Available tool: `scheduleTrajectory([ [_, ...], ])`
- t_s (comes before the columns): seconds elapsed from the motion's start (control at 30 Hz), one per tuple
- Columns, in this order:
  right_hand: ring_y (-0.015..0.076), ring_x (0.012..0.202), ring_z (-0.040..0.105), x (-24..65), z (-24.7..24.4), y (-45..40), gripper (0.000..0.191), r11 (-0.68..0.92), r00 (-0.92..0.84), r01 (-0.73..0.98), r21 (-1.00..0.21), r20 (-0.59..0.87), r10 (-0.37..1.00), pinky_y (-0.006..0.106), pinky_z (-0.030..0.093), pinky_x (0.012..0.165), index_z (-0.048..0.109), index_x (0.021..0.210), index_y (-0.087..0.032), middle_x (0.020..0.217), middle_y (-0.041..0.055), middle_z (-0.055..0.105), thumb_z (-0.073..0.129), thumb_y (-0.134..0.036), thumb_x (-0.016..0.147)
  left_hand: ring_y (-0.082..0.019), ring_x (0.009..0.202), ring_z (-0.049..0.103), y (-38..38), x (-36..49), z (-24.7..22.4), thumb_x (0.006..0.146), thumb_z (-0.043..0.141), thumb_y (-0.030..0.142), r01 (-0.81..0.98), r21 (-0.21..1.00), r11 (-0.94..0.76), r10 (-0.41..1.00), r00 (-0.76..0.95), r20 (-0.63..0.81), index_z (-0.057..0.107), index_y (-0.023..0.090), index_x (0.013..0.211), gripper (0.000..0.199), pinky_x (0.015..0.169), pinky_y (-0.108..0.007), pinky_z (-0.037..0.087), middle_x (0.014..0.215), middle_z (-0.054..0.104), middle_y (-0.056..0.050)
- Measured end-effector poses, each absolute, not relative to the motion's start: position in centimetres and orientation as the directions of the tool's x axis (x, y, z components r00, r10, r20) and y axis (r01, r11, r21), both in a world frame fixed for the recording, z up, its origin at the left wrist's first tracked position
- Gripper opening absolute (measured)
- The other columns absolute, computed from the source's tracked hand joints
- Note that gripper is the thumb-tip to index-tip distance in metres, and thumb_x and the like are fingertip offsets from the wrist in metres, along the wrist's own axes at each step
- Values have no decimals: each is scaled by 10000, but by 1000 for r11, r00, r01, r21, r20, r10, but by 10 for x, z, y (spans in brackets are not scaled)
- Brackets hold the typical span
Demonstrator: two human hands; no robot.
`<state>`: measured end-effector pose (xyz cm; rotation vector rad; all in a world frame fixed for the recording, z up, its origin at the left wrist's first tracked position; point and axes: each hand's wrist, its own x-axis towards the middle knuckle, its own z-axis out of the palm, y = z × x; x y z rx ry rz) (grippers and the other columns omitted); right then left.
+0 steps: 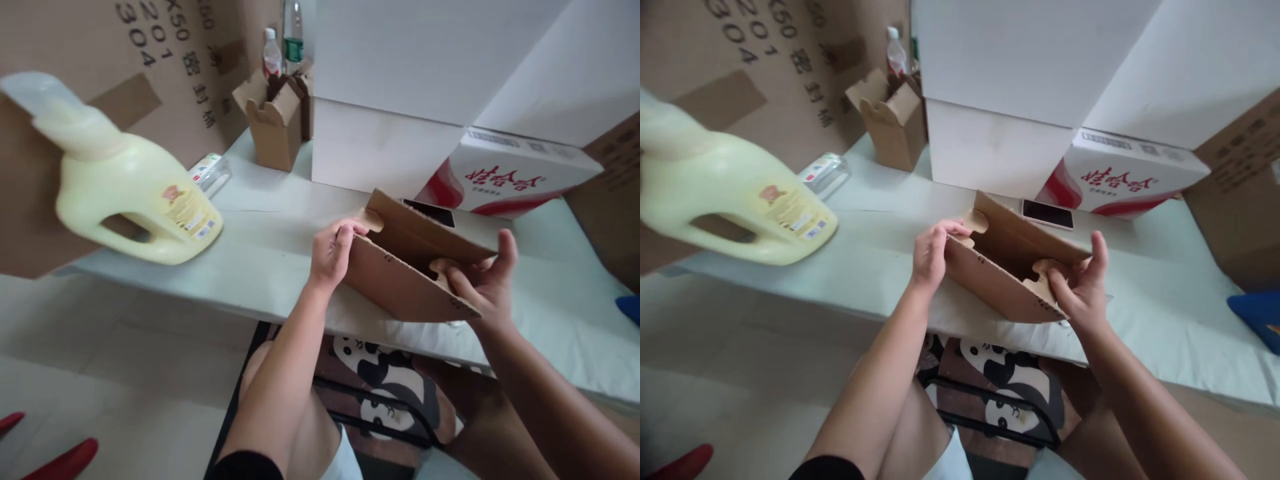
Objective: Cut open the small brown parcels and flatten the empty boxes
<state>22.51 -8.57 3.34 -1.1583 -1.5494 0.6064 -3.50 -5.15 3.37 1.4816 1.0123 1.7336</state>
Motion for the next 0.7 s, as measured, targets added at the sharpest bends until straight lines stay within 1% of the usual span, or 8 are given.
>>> scheduleTrajectory([
  [0.07,269,972,739,239,27,-83,809,410,54,331,-850,451,891,448,614,823,192,1537,-524,1335,76,643,664,-406,890,-189,1006,707,-48,-21,33,983,372,630,78,862,-501,852,-129,507,696,222,805,551,995,-367,534,871,750,-64],
  [0.13,273,1020,724,251,22,-79,559,422,34,346,-838,461,887,456,597,887,461,1421,-443,1252,75,687,661,-404,900,-186,1011,709,-41,-11,30,984,425,592,117,859,-499,846,-148,512,692,223,826,482,971,-355,548,859,743,-61],
  [0.2,299,1083,699,261,18,-77,314,490,-28,344,-801,513,858,488,564,954,666,1187,-318,1178,92,717,639,-459,908,-172,978,713,-32,-5,25,967,518,537,142,854,-501,834,-182,520,695,228,935,358,925,-328,564,903,746,-53],
  [0.27,311,1105,680,267,14,-76,337,572,-42,289,-767,587,808,505,541,976,729,1049,-260,1156,102,725,547,-523,942,-164,1039,707,-25,0,21,941,601,465,180,833,-524,811,-195,552,677,247,1122,293,964,-322,559,1086,749,-56],
  [0.37,288,1097,671,268,9,-79,340,577,56,258,-775,608,792,490,523,993,741,979,-262,1125,82,721,467,-463,986,-192,1255,636,-17,3,20,917,635,352,274,770,-577,782,-88,617,689,276,1220,317,1111,-370,497,1349,676,-49],
  [0.47,288,1168,640,265,7,-81,253,499,113,258,-827,539,835,490,505,1032,687,1095,-288,1185,72,695,527,-434,964,-186,1192,674,-14,8,24,896,590,209,309,781,-542,813,-40,580,786,269,1026,243,1089,-377,521,1212,748,-17],
  [0.57,290,1192,630,265,3,-83,434,454,144,155,-877,475,868,479,539,989,537,1326,-324,1286,85,651,493,-557,962,-182,1105,709,-12,12,25,825,558,128,296,812,-503,817,-143,558,812,261,913,300,1047,-379,550,1101,782,-1],
  [0.7,293,1224,626,279,-5,-83,457,297,169,166,-940,324,931,499,521,1039,539,1328,-295,1352,101,634,459,-579,980,-201,1117,709,-7,7,23,745,506,119,234,867,-440,832,-258,491,810,233,838,338,1076,-399,535,1064,789,-13],
])
